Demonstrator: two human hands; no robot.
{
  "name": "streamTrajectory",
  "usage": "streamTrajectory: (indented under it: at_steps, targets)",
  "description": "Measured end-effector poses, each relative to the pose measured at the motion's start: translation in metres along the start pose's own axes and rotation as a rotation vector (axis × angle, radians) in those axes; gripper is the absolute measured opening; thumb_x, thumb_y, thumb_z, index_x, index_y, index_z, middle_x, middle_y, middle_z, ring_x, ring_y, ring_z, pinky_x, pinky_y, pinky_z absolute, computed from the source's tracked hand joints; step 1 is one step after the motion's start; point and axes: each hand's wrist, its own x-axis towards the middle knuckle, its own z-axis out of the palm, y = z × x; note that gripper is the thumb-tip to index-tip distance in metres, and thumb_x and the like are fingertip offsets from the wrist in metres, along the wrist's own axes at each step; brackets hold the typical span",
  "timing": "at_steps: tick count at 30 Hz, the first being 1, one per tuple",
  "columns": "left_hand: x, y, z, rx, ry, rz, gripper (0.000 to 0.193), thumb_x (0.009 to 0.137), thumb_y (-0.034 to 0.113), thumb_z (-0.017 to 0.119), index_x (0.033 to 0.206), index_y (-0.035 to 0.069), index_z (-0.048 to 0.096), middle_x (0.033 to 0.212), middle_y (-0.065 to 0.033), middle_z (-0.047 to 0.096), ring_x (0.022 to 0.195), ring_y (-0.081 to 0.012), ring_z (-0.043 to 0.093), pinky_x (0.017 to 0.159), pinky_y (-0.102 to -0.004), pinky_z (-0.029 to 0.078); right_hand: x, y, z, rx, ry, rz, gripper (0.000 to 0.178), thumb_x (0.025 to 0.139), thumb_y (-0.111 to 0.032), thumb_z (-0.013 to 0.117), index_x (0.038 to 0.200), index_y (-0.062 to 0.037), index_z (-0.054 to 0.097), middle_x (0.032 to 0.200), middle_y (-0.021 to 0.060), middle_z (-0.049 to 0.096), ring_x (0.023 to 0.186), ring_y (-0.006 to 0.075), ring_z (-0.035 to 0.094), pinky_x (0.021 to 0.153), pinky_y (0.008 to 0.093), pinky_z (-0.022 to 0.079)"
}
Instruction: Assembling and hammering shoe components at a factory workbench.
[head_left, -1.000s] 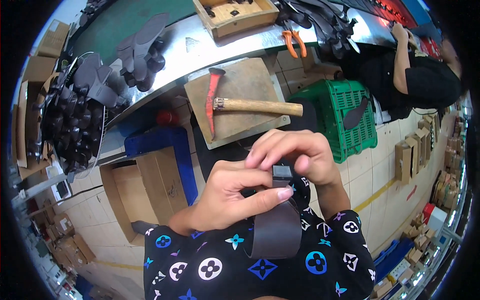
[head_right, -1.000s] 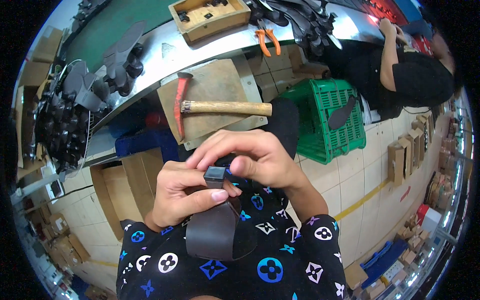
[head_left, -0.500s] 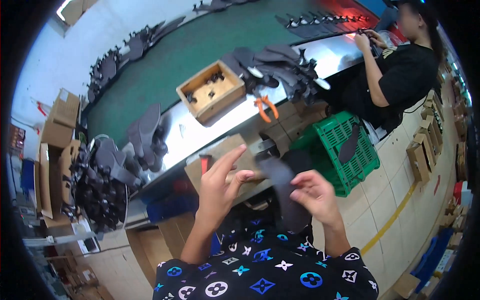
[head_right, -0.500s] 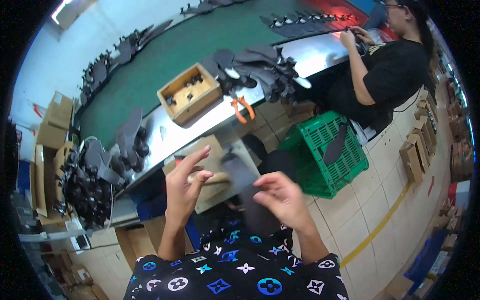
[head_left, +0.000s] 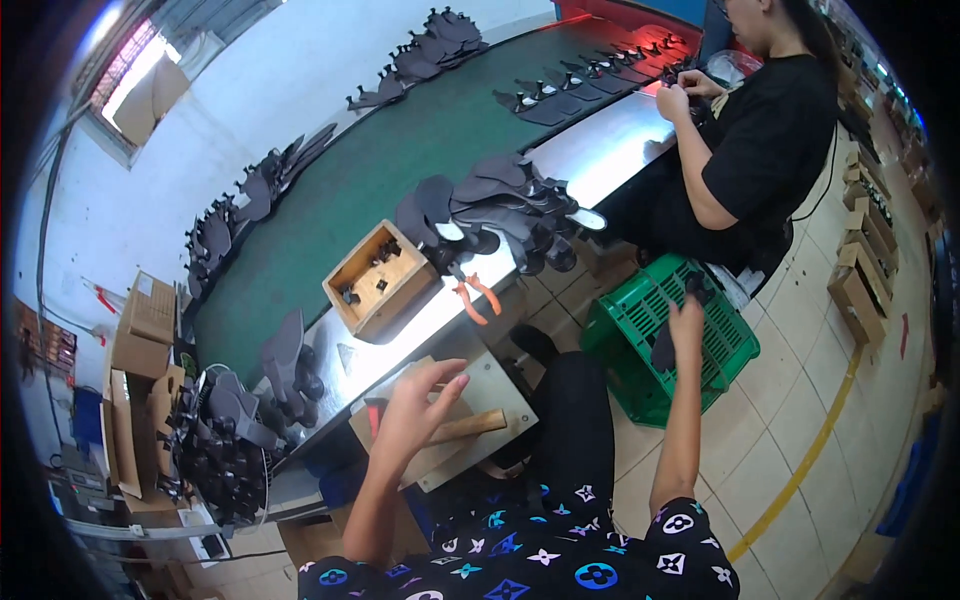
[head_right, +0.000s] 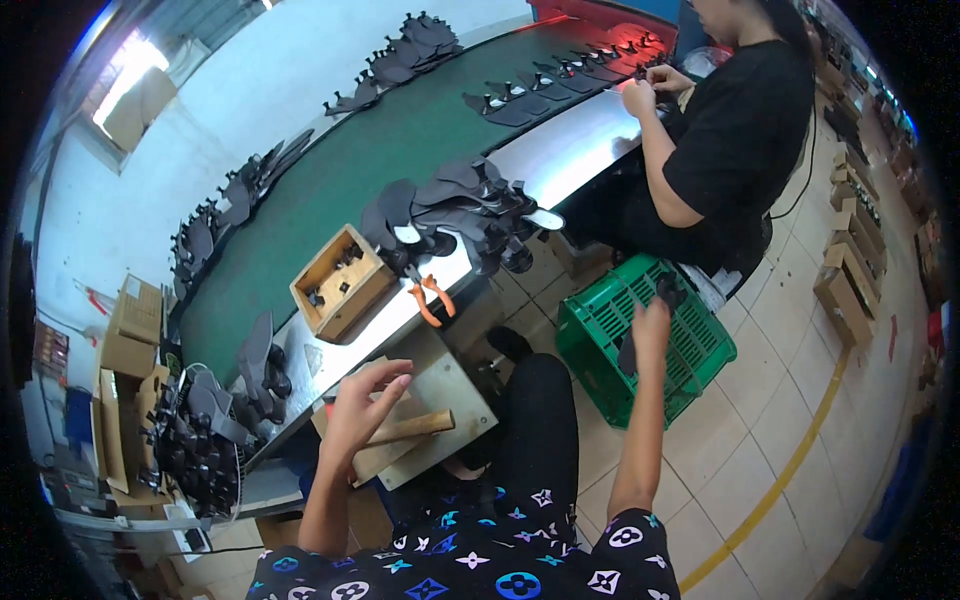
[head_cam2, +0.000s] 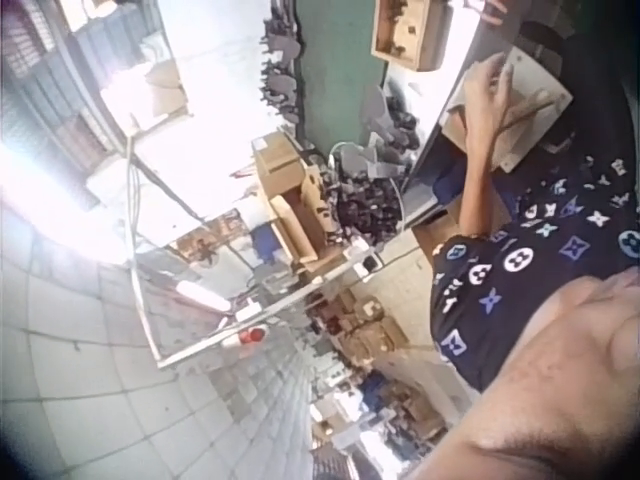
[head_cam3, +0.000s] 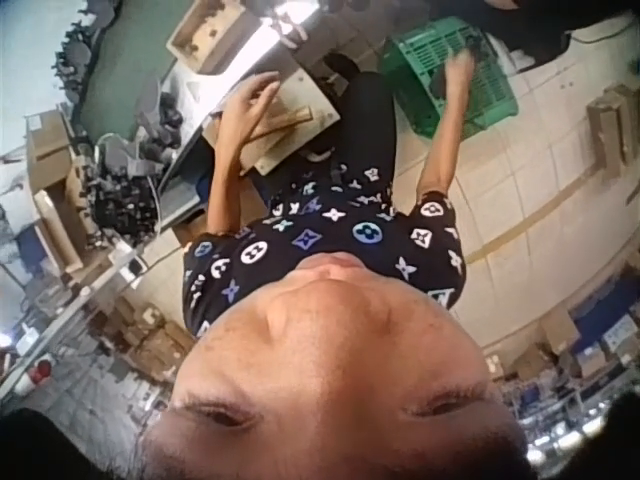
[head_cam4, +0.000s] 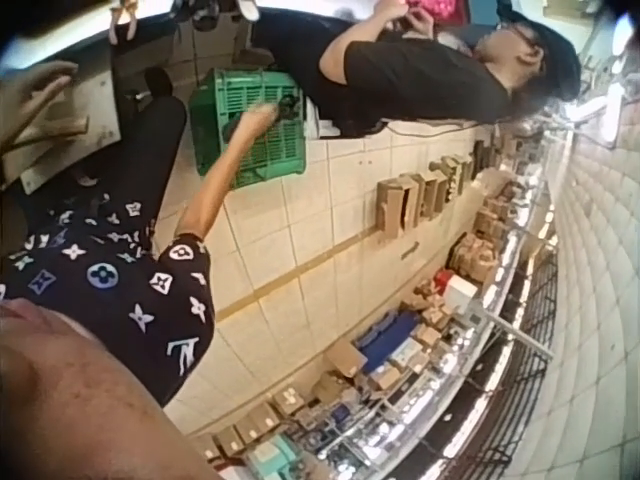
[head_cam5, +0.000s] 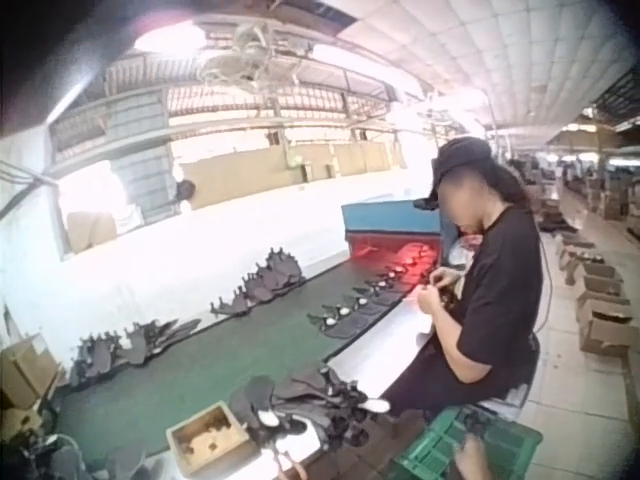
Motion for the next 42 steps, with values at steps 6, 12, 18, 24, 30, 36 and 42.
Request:
streamTrajectory:
  at_steps: [6, 12, 18, 24, 30, 36, 42]
  targets:
    - [0.032, 0.036, -0.003, 0.083, -0.054, 0.007, 0.029, 0.095, 0.021, 0.063, 0.114, -0.001, 0.067, 0.097, -0.0121, 0.072, 0.084, -0.0158, 0.068, 0.077, -0.0294, 0.052, 0.052, -0.275, -0.062, 0.616, -0.123, -0.719, 0.082, 0.074, -0.041, 0.082, 0.136, -0.0024, 0.045, 0.135, 0.0207, 0.053, 0.123, 0.038, 0.053, 0.101, 0.04, 0.043]
    - [0.041, 0.054, 0.02, 0.133, -0.221, 0.055, 0.031, 0.096, 0.025, 0.062, 0.116, 0.002, 0.066, 0.099, -0.0141, 0.071, 0.083, -0.022, 0.068, 0.076, -0.0326, 0.053, 0.143, -0.325, 0.013, 0.766, -0.435, -0.743, 0.044, 0.085, -0.025, 0.073, 0.119, -0.0006, 0.06, 0.105, 0.0185, 0.069, 0.1, 0.0283, 0.067, 0.085, 0.0327, 0.051]
    - [0.037, 0.024, 0.001, 0.079, -0.186, -0.024, 0.027, 0.096, 0.023, 0.061, 0.112, 0.002, 0.068, 0.094, -0.0123, 0.072, 0.08, -0.0195, 0.067, 0.074, -0.0312, 0.052, 0.159, -0.364, -0.047, 1.128, -0.281, -0.59, 0.03, 0.093, -0.012, 0.065, 0.116, 0.0054, 0.06, 0.096, 0.009, 0.072, 0.089, 0.0103, 0.066, 0.077, 0.0245, 0.05]
    - [0.147, 0.002, 0.017, -0.145, -0.041, 0.155, 0.021, 0.093, 0.018, 0.063, 0.102, -0.001, 0.069, 0.078, -0.0106, 0.068, 0.076, -0.0139, 0.065, 0.07, -0.0286, 0.05, 0.155, -0.34, -0.101, 1.25, 0.116, -0.615, 0.032, 0.091, -0.014, 0.067, 0.116, 0.0043, 0.061, 0.094, 0.0129, 0.074, 0.088, 0.0145, 0.07, 0.079, 0.0265, 0.052]
    - [0.284, 0.005, 0.076, 0.465, 0.296, 0.655, 0.047, 0.09, 0.03, 0.064, 0.124, -0.002, 0.057, 0.106, -0.0179, 0.068, 0.11, -0.0335, 0.061, 0.094, -0.0422, 0.045, 0.129, -0.324, -0.115, 1.162, 0.182, -0.601, 0.03, 0.092, -0.014, 0.067, 0.114, 0.0052, 0.061, 0.097, 0.0142, 0.074, 0.09, 0.0158, 0.071, 0.081, 0.0267, 0.052]
    - [0.32, 0.01, 0.14, 0.971, 0.251, 0.494, 0.047, 0.093, 0.046, 0.056, 0.113, 0.004, 0.057, 0.091, -0.0146, 0.067, 0.099, -0.0322, 0.062, 0.098, -0.047, 0.036, 0.093, -0.273, -0.119, 1.153, 0.149, -0.43, 0.031, 0.092, -0.014, 0.067, 0.114, 0.0073, 0.061, 0.1, 0.0144, 0.074, 0.095, 0.0147, 0.069, 0.086, 0.0267, 0.05]
    - [0.318, 0.006, 0.13, 0.866, 0.325, 0.64, 0.029, 0.094, 0.033, 0.057, 0.104, 0.006, 0.056, 0.077, -0.0106, 0.065, 0.07, -0.0273, 0.064, 0.069, -0.0397, 0.043, 0.071, -0.209, -0.136, 1.173, 0.15, -0.336, 0.031, 0.095, -0.011, 0.063, 0.117, 0.0089, 0.058, 0.104, 0.0137, 0.072, 0.097, 0.0153, 0.067, 0.09, 0.0265, 0.048]
